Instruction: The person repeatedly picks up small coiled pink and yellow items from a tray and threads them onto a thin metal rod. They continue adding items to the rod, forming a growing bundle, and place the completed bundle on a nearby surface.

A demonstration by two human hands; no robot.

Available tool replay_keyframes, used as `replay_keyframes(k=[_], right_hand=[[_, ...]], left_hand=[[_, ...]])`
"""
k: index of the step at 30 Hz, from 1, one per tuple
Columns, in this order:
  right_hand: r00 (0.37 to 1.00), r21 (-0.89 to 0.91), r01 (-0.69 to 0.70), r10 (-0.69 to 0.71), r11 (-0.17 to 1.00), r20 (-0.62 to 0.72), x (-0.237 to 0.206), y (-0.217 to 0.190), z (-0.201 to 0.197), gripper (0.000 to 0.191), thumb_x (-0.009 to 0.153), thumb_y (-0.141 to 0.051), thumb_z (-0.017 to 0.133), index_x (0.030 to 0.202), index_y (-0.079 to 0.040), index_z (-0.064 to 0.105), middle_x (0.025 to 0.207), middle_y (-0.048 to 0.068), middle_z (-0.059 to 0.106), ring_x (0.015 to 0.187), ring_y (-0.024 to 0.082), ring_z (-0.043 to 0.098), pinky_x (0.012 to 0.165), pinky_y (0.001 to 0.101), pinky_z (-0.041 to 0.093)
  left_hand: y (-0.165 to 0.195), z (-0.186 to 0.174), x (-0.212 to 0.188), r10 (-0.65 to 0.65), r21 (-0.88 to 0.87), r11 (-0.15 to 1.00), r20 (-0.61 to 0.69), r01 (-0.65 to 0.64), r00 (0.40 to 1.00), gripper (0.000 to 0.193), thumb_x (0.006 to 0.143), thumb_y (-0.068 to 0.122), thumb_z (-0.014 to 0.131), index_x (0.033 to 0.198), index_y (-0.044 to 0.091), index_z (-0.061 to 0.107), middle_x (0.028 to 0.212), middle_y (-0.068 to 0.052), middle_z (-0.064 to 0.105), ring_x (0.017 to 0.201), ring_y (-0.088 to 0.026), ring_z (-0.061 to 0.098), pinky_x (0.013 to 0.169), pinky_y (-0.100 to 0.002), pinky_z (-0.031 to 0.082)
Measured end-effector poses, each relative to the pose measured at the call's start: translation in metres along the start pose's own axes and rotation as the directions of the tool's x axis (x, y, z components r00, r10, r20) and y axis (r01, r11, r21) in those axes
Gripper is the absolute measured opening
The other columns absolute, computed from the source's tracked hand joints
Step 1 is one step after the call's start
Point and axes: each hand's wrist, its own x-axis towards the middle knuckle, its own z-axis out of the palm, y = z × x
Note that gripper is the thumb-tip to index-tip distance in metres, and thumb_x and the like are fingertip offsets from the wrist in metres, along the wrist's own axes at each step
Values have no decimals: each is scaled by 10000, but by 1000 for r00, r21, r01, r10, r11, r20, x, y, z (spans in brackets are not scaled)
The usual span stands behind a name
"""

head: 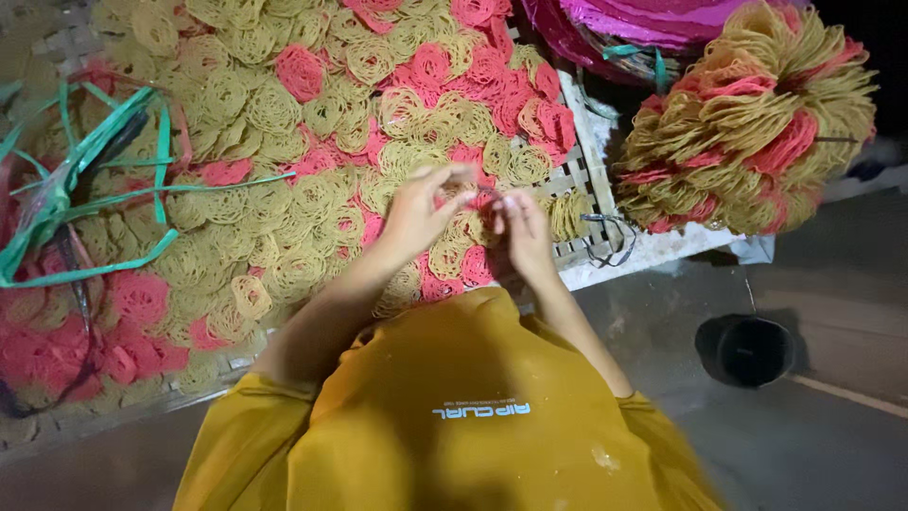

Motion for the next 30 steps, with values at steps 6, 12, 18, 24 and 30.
replay_keyframes(k=[6,12,18,24,30], right_hand=[[985,11,-64,65,998,-159,-6,-1,-12,143,1059,-119,586,1023,-28,691,831,-22,648,706,43,564,645,210,451],[982,-288,59,-108,956,-157,-6,-12,1,104,1016,-80,679,1003,6,736,810,-7,638,725,67,529,651,238,418],[953,-573,233,-302,786,-26,-2,-27,17,69,954,-57,726,925,5,729,756,83,646,635,162,583,596,295,441],[940,-655,258,-341,710,0,0,-28,24,87,937,-65,750,907,4,706,781,129,662,631,223,626,584,330,469],[939,-616,230,-338,753,-62,-1,-17,22,67,924,-29,732,920,17,682,809,134,676,691,229,664,634,336,493]], left_hand=[[-23,-7,13,376,555,765,26,-326,926,511,725,194,835,1173,4,678,1350,-195,583,1264,-385,499,1067,-494,403],[-48,-7,10,-208,-492,852,-7,178,978,329,961,141,615,1282,70,609,1275,-138,742,1198,-215,725,933,-388,594],[-51,14,4,-284,-771,588,86,245,955,391,1065,148,442,1429,32,522,1324,-70,656,1207,-186,645,971,-406,603],[-39,27,-8,-91,-610,787,36,94,995,399,1093,177,453,1411,-7,609,1316,-145,696,1190,-199,649,1006,-338,554],[-34,44,-10,-1,-860,503,94,81,996,377,1113,96,412,1400,-38,616,1475,-99,611,1342,-132,582,1146,-261,425]])
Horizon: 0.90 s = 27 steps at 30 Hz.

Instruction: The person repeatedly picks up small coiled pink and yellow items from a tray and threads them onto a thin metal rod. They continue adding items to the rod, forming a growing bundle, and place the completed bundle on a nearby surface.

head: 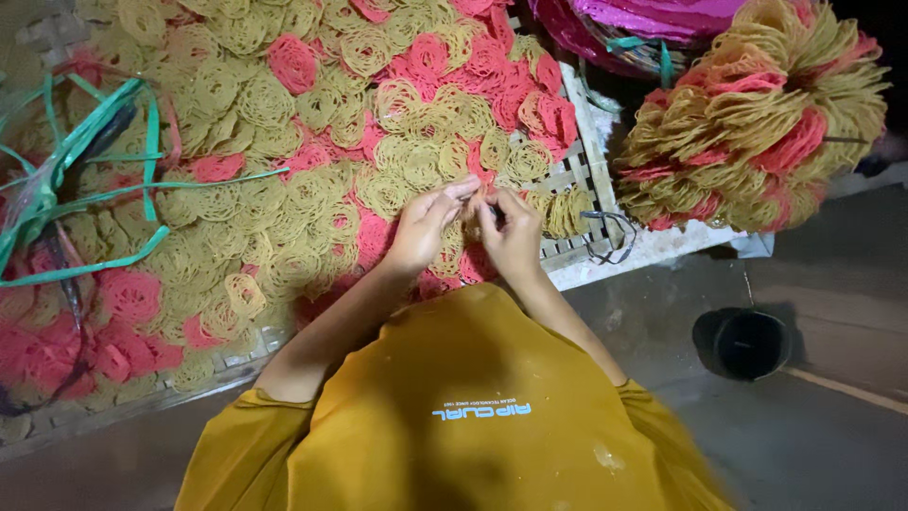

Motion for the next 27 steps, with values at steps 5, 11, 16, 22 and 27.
replay_keyframes(k=[5,11,16,22,27], right_hand=[[994,170,-107,109,980,-1,-5,0,-9,161,912,-5,698,1055,20,627,896,119,693,795,213,690,740,324,540],[992,78,118,-121,990,35,-7,6,-38,250,940,30,605,1184,-16,636,1170,153,695,1092,291,710,959,375,560],[974,-402,188,-223,896,-40,-15,16,-51,407,835,90,591,1199,-61,696,1161,167,660,1061,316,641,957,394,504],[924,528,-379,336,760,180,-6,26,-22,155,1086,-90,574,1083,22,680,969,55,693,891,106,618,834,262,506],[986,292,-162,147,942,73,-2,16,-31,133,1011,-42,638,1055,23,746,902,46,657,806,94,593,730,227,464]], left_hand=[[-8,14,0,221,281,936,-8,-210,975,268,981,-110,588,1215,-55,707,1273,-158,700,1152,-180,704,1064,-309,557],[1,33,-2,207,301,937,-81,-174,975,162,979,-101,609,1100,-52,705,1140,-123,751,1038,-149,716,958,-290,584],[9,42,-2,227,211,951,12,-224,974,136,1007,-87,610,1120,-46,673,1148,-116,741,1082,-145,715,990,-293,586],[41,29,31,243,520,828,3,-209,970,334,945,82,725,1259,-13,657,1228,-147,674,1177,-259,630,1045,-379,517],[60,6,43,340,993,-107,90,-57,936,654,698,242,855,1271,-2,654,1348,-178,495,1330,-436,357,1035,-536,363]])
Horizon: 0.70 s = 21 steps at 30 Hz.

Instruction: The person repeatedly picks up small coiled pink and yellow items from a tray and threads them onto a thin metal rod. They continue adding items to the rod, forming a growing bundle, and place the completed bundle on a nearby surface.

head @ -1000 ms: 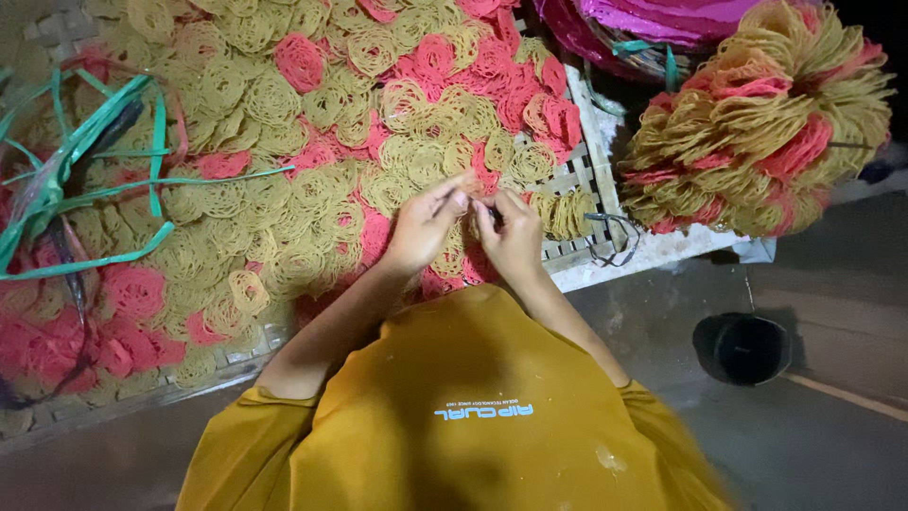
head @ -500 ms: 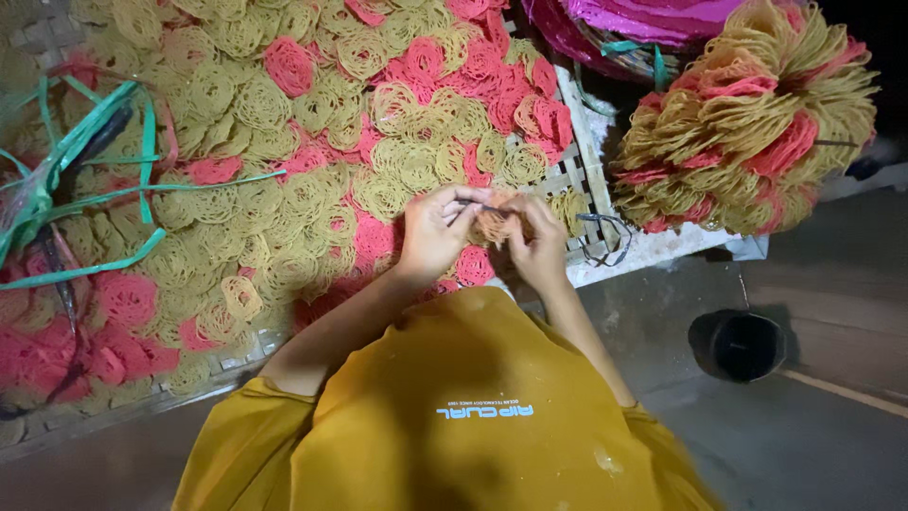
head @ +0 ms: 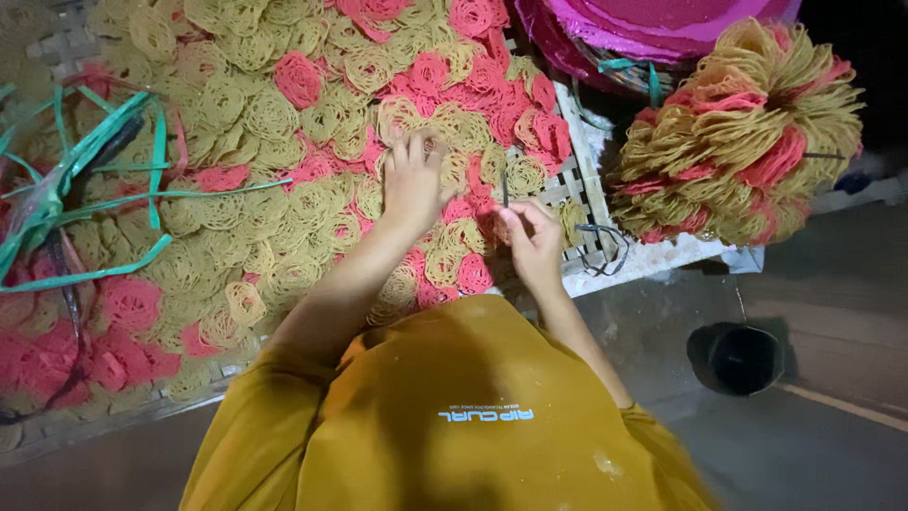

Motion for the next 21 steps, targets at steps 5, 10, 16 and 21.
replay_keyframes(k=[5,10,16,21], right_hand=[[996,-60,-92,92,994,-1,5,-18,10,106,973,-67,695,1035,-1,750,782,30,680,680,94,610,628,237,469],[958,-411,253,-287,876,-22,13,-25,16,73,968,-110,720,992,-51,755,924,110,753,805,242,703,762,349,509],[961,-497,262,-273,827,53,15,-32,23,79,965,-146,731,958,-68,746,912,101,744,824,302,688,836,406,478],[954,-574,288,-281,767,102,16,-33,26,76,939,-155,750,964,-83,749,889,88,739,777,294,667,801,402,452]], left_hand=[[-5,8,-5,-259,-434,834,240,342,936,262,922,223,672,1163,129,716,1040,-92,720,940,-251,667,800,-383,546],[-24,14,-14,-263,-766,543,232,343,936,312,1002,118,642,1307,63,677,975,-20,766,792,-86,682,702,-235,556],[-26,12,-29,-220,-802,554,118,223,968,312,1009,123,657,1309,41,686,988,-63,779,809,-68,697,699,-222,562],[-13,-1,-34,-261,-722,627,156,291,953,303,994,184,675,1276,75,707,799,-51,767,655,-46,662,570,-214,518]])
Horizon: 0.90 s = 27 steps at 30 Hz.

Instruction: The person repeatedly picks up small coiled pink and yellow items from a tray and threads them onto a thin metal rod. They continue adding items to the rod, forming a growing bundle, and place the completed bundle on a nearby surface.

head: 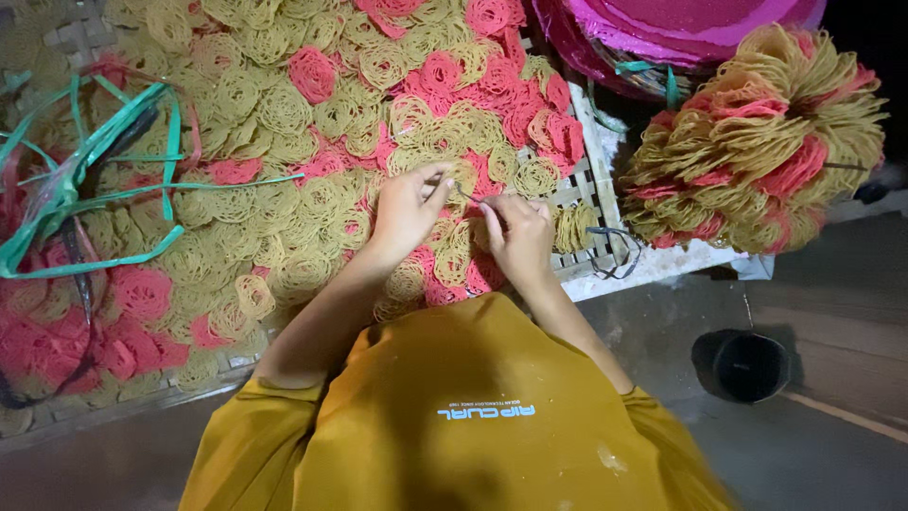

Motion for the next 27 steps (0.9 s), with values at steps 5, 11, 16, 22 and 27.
replay_keyframes(k=[5,11,16,22,27], right_hand=[[999,-19,43,-43,999,4,-1,-1,-1,62,930,-141,746,971,-95,747,910,77,741,798,271,677,819,391,449],[998,27,25,-24,999,-58,-3,-3,-2,46,939,-125,737,972,-92,734,930,71,751,785,257,684,805,369,459],[998,18,-4,5,1000,-65,-7,0,8,67,927,-137,770,920,-87,725,874,84,743,733,271,660,779,365,454],[995,165,-37,52,986,-89,-10,8,14,85,954,-143,732,995,-69,725,939,79,742,831,235,677,843,383,458],[989,301,-81,115,950,-94,-14,18,-12,266,1002,-86,591,1244,-1,660,1201,159,646,1152,306,596,1028,421,439]], left_hand=[[17,-1,-3,-43,102,994,16,42,999,292,983,178,658,1266,128,711,707,-46,737,562,-56,627,499,-242,453],[18,-1,-5,40,105,994,38,-44,998,261,991,160,662,1245,137,720,740,-52,746,609,-79,674,561,-240,512],[3,6,-7,34,50,998,158,-42,987,287,971,96,615,1240,101,714,868,-100,765,713,-99,687,633,-267,541],[4,7,-6,139,-257,964,237,-76,961,260,1009,22,533,1183,41,726,1082,-74,754,1009,-124,751,879,-272,606],[38,12,-18,373,40,920,211,-390,903,180,955,14,642,1113,59,716,1024,-111,719,832,-210,731,738,-340,597]])
